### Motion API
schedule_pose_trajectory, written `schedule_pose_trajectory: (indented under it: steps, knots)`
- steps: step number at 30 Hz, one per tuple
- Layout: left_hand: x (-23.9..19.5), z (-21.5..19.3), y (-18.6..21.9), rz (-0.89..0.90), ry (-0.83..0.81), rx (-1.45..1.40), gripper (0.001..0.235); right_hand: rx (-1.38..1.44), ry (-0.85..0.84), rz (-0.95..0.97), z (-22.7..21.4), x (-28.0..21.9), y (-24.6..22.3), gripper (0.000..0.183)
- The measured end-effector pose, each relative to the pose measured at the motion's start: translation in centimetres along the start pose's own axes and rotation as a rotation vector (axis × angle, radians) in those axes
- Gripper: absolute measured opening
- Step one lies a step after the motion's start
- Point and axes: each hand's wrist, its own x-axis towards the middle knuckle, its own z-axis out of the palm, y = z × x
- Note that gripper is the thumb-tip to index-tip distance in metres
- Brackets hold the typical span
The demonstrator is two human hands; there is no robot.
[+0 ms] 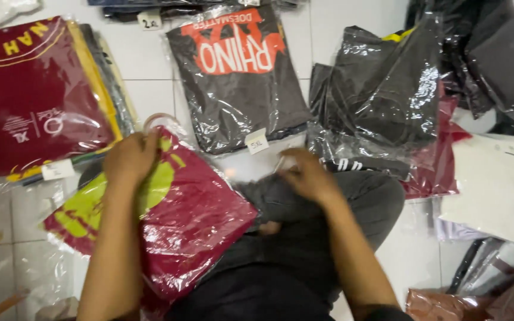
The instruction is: The person sits on the floor surrounded by stacks of packaged clothing. They pick up plastic-wrapped shirts, write on the packaging with a marker, and apply adhesive tape to secure the labels. The person handles various shirts, including black and maroon ones, and organizes them into piles.
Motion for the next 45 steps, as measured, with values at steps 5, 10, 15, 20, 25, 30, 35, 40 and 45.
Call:
schedule_pose_trajectory:
  steps: [5,10,15,20,25,30,35,40,45]
  knots:
    - [-1.6,-0.6,-1.4,0.053,0.126,0.002,0.051,-0.851,0.13,0.199,-6.4,0.9,10.5,0.085]
    - [-1.6,0.6,-3.1,0.037,0.268,0.02,0.048,-0.988,0.364,0.125,-8.0,0.8,15.2,0.064]
    - [-1.2,1.2,-3.1,0.093,0.266,0.079,0.047,-0.962,0.421,0.298,-8.0,2.4,13.1,0.058]
    - [-1.2,1.0,-2.9,0.062,0.233,0.116,0.046,-1.124,0.363,0.231,-7.4,3.4,15.7,0.053]
    - [0.3,3.1,-5.9,0.108,0.248,0.151,0.052,-1.268,0.491,-0.033,-6.9,5.1,19.3,0.016]
    - [0.6,3.6,-6.3,0.157,0.318,0.108,0.047,-1.216,0.765,-0.156,-7.9,4.2,16.0,0.027]
    - [-1.8,1.6,-1.7,0.416,0.46,-0.153,0.032,-0.967,0.791,-0.233,-6.8,-0.3,11.7,0.043]
    - [-3.7,3.6,7.1,0.283,-0.027,-1.255,0.037,-0.74,0.816,-0.352,-1.4,-5.3,5.5,0.037]
    - [1.0,12.4,8.6,-0.222,-0.792,-1.646,0.055,-0.759,0.878,-0.476,2.7,-8.9,0.3,0.022]
